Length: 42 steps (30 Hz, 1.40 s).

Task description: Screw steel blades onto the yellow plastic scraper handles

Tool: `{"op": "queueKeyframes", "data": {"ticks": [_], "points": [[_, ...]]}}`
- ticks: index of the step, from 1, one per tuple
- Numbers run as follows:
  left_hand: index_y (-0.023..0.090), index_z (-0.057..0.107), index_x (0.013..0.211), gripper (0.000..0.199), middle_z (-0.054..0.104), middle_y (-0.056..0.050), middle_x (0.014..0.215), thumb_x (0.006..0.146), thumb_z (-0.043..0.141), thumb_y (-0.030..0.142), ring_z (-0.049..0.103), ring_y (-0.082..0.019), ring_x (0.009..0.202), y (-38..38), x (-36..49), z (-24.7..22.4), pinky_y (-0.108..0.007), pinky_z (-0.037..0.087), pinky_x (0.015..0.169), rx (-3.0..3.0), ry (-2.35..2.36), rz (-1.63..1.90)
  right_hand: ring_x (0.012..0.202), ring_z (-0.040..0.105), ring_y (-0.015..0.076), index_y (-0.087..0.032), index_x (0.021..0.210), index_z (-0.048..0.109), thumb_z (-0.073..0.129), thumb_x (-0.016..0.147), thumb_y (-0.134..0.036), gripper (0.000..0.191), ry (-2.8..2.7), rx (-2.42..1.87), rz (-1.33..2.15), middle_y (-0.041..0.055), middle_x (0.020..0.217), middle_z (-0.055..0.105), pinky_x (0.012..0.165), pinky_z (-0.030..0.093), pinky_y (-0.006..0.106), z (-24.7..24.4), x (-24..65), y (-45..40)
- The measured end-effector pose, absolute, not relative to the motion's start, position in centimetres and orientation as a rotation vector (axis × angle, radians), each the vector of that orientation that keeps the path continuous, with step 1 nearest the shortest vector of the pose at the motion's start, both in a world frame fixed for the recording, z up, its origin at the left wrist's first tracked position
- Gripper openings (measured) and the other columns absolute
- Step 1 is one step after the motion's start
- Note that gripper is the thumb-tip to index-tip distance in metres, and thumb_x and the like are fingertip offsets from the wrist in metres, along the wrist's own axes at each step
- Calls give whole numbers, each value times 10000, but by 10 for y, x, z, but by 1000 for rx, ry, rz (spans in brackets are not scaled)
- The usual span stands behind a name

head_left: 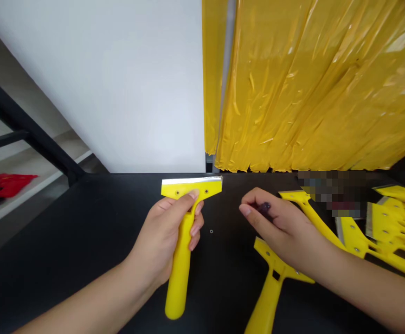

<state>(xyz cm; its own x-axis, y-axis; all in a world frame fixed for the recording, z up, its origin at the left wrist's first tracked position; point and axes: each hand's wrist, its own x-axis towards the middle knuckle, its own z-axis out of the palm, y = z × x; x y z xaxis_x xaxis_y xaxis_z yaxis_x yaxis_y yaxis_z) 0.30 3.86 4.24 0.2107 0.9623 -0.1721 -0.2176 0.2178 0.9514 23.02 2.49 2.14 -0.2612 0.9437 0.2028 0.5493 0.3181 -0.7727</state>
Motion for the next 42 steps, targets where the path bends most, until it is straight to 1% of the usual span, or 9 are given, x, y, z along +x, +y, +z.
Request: {"op": "queueKeyframes", "data": {"ticks": [3,5,7,11,15,21,28,35,42], "points": [[196,585,694,347,516,37,510,955,646,418,418,-94,402,42,1,45,-206,342,425,995,1001,1058,840,572,152,-260,1062,619,550,1064,-292,76,-1989,-1155,752,-9,927,612,764,467,299,15,223,21],[195,590,695,347,522,35,512,949,656,421,422,-96,402,44,1,46,-208,340,427,999,1013,1072,960,594,163,-248,1141,632,560,1054,-229,115,-2064,-1029,755,20,1033,640,871,482,313,9,218,20],[193,595,699,342,528,33,517,947,659,420,425,-96,402,45,0,46,-209,340,429,999,1013,1078,1001,592,171,-233,1187,632,567,1050,-208,154,-2124,-944,767,38,1060,647,909,490,321,2,213,19],[194,590,699,339,538,31,524,945,661,415,432,-94,403,44,0,45,-211,340,437,1002,1012,1083,1019,584,175,-216,1220,631,577,1047,-200,182,-2183,-906,768,49,1076,652,932,497,331,-6,208,20],[199,579,690,345,529,33,515,941,662,421,426,-99,403,42,1,46,-217,340,434,992,1027,1086,1018,582,173,-215,1214,635,562,1057,-205,174,-2170,-924,758,48,1080,645,928,496,336,-9,206,21],[201,576,682,351,529,31,513,944,655,421,429,-104,408,42,1,47,-223,342,439,1009,1040,1085,980,570,176,-218,1181,623,545,1052,-179,156,-2159,-955,715,40,1045,636,875,488,340,1,209,18],[205,574,684,350,525,32,514,950,649,420,422,-106,416,44,1,40,-223,349,441,1002,1057,1074,895,546,178,-232,1083,628,526,1051,-169,124,-2136,-1028,640,16,938,625,788,454,339,18,223,17],[209,581,699,326,516,34,510,962,623,396,423,-111,420,45,2,32,-220,357,436,983,1057,1043,856,543,166,-223,998,621,531,1031,-138,128,-2111,-1045,624,4,884,601,760,440,323,18,226,23],[204,576,694,329,519,36,512,939,662,407,428,-100,413,47,4,31,-204,356,426,949,1053,1016,822,557,155,-218,942,628,553,989,-100,148,-2097,-1064,596,-2,853,603,734,444,317,27,231,20]]}}
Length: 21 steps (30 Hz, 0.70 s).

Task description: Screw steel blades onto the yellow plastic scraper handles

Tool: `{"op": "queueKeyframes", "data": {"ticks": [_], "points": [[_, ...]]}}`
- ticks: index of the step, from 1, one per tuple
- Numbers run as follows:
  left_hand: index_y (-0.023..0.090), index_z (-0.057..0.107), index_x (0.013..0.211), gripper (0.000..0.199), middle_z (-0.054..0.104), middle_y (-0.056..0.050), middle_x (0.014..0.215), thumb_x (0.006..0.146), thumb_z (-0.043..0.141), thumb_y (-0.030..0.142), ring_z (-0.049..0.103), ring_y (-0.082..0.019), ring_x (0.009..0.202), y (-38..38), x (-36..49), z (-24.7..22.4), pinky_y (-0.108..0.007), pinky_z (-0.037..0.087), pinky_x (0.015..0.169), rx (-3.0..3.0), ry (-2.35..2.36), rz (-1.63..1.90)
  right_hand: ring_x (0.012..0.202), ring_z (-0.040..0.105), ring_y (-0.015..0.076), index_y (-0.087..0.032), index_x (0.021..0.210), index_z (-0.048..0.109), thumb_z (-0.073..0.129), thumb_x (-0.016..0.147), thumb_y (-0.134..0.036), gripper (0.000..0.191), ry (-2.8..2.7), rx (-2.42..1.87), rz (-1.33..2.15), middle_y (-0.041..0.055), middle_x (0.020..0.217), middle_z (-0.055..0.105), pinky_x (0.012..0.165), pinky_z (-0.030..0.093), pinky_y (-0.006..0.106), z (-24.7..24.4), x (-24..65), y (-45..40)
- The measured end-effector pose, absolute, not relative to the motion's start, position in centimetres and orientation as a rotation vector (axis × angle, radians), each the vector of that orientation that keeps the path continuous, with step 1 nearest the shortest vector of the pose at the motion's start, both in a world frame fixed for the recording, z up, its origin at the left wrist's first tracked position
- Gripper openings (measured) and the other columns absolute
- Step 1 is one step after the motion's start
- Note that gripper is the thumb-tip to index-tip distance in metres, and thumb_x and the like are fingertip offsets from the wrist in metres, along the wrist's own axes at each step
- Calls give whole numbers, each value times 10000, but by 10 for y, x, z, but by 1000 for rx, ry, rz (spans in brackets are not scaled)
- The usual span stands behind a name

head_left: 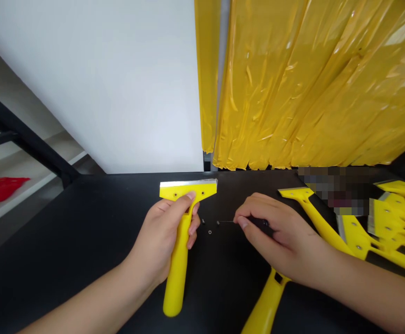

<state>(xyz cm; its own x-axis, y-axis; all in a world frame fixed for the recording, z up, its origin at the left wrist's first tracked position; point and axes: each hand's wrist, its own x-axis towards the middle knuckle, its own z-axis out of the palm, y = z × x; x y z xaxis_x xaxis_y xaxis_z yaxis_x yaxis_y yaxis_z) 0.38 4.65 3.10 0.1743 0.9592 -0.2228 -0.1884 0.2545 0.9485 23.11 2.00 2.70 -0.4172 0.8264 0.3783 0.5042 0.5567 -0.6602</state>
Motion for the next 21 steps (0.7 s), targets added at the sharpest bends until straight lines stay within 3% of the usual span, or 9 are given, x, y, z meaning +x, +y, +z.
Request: {"op": "queueKeyframes", "data": {"ticks": [4,8,21], "points": [[199,590,715,331,514,35,516,934,672,434,419,-95,416,47,4,27,-193,358,412,903,1032,938,779,580,152,-258,952,674,565,1032,-182,155,-1892,-1098,605,2,869,623,671,444,315,36,238,14],[196,600,734,354,505,29,527,953,629,473,388,-88,415,42,6,22,-182,352,387,832,993,803,874,616,200,-299,925,707,590,1053,-278,175,-1594,-979,638,29,910,654,668,467,324,40,243,10],[196,609,733,339,472,36,507,960,606,448,364,-72,384,35,10,22,-158,335,356,736,933,682,946,635,224,-303,963,730,585,1051,-259,175,-1627,-961,642,30,880,655,705,501,332,35,244,15]]}}
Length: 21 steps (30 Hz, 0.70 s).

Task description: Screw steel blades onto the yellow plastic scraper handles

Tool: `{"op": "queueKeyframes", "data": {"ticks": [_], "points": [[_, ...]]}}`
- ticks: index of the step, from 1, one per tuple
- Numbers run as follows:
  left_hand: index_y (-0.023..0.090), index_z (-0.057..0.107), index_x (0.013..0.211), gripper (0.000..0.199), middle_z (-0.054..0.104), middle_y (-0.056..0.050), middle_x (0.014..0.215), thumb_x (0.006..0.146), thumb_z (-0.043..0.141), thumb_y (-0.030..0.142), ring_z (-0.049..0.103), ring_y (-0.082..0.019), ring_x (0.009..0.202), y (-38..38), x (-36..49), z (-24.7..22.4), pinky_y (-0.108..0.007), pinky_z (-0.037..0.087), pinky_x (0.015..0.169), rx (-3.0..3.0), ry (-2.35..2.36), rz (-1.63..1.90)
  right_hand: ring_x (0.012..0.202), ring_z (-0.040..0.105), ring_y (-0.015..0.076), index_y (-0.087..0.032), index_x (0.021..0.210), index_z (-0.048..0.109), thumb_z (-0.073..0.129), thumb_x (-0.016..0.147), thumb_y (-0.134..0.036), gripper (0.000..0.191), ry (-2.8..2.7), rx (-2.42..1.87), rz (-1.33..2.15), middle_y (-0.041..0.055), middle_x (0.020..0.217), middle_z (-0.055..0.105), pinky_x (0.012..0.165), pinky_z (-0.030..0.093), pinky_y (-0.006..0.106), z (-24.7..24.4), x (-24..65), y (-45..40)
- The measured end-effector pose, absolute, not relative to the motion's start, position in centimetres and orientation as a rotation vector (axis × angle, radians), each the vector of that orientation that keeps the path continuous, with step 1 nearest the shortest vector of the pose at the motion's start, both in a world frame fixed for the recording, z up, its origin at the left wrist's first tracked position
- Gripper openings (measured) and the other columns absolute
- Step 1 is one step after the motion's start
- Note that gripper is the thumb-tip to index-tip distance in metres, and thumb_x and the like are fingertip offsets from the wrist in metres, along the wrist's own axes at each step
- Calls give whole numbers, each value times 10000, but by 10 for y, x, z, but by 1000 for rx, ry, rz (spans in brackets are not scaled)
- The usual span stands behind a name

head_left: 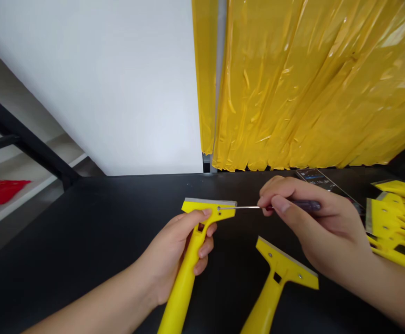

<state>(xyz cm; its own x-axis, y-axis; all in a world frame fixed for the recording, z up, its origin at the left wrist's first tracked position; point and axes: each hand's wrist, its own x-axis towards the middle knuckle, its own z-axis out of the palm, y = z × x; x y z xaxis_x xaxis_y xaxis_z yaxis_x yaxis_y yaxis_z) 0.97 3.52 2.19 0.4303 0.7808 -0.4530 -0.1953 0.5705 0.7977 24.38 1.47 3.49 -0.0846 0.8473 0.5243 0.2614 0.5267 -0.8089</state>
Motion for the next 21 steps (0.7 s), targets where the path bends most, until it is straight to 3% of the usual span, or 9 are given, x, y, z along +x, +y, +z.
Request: {"op": "queueKeyframes", "data": {"ticks": [21], "points": [[194,607,735,357,470,35,513,970,608,463,372,-75,406,38,8,18,-163,335,376,747,919,680,894,620,209,-306,1000,717,578,1049,-230,166,-1720,-963,582,9,855,629,759,468,368,37,245,16]]}}
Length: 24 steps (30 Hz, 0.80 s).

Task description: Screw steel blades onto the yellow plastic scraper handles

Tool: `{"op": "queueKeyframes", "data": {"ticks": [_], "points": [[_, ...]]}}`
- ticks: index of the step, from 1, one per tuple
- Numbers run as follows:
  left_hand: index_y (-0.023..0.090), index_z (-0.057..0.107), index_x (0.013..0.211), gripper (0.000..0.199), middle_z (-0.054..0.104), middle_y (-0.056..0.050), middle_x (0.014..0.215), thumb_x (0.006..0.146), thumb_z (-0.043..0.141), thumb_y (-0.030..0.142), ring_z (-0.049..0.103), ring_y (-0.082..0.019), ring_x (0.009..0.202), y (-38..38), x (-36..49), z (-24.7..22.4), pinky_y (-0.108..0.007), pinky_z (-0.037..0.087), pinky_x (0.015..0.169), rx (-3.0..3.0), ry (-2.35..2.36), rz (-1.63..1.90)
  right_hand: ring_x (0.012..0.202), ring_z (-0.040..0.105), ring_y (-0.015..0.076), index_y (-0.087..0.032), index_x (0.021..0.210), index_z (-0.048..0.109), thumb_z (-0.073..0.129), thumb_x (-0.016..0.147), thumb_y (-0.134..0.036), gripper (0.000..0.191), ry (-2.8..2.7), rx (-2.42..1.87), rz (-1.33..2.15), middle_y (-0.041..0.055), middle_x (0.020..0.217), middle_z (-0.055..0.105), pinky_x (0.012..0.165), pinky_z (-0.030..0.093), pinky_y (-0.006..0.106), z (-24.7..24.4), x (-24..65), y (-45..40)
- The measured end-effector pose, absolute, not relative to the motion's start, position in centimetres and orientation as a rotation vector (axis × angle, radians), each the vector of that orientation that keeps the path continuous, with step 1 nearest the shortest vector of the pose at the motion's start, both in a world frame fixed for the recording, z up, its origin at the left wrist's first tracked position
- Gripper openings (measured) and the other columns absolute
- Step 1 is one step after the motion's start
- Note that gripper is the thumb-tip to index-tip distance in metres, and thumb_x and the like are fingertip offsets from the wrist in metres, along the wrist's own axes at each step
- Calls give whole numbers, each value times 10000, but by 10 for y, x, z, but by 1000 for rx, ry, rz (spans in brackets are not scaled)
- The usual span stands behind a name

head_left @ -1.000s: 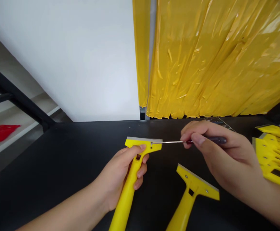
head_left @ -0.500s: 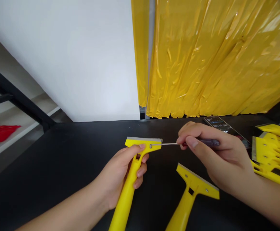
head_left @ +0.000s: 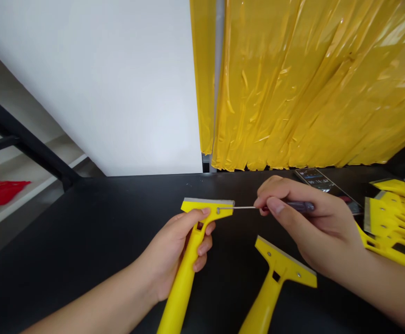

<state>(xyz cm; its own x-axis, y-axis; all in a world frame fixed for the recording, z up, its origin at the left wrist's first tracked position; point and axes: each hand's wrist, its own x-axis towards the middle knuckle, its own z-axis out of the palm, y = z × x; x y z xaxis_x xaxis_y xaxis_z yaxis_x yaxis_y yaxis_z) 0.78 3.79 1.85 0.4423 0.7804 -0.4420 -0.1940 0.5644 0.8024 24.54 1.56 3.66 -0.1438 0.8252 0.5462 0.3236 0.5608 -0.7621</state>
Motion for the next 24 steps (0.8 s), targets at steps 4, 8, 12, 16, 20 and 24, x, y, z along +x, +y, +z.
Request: {"op": "queueKeyframes", "data": {"ticks": [4,8,12,16,20,24], "points": [[199,596,730,345,463,42,513,966,614,450,364,-73,400,38,8,20,-161,330,370,744,924,684,877,622,199,-298,997,709,577,1042,-207,167,-1754,-961,584,4,858,625,764,463,365,38,246,15],[197,600,735,343,468,39,514,964,616,451,363,-74,401,38,9,20,-163,329,370,755,932,694,850,618,200,-285,985,705,562,1040,-188,181,-1787,-938,588,9,847,619,761,455,379,40,246,15],[193,600,726,366,477,32,512,958,627,473,373,-78,405,38,9,20,-170,331,377,788,932,714,846,614,205,-276,1013,706,542,1032,-148,209,-1813,-883,576,18,862,622,761,450,393,41,245,16],[191,595,716,368,476,29,502,969,611,457,370,-74,388,37,9,20,-175,319,377,814,928,715,855,612,204,-270,1045,701,541,1016,-108,230,-1848,-855,571,23,886,627,754,453,390,42,246,16],[193,591,713,370,468,33,497,972,607,456,364,-74,386,36,9,20,-176,312,376,817,933,717,858,611,200,-265,1040,697,539,1010,-94,235,-1854,-837,569,23,892,628,761,454,388,42,246,16],[192,591,718,383,469,32,503,975,600,476,360,-74,393,37,10,19,-177,318,380,816,932,713,847,612,203,-267,1040,703,551,1008,-108,223,-1835,-851,583,21,888,623,753,452,389,41,246,16]]}}
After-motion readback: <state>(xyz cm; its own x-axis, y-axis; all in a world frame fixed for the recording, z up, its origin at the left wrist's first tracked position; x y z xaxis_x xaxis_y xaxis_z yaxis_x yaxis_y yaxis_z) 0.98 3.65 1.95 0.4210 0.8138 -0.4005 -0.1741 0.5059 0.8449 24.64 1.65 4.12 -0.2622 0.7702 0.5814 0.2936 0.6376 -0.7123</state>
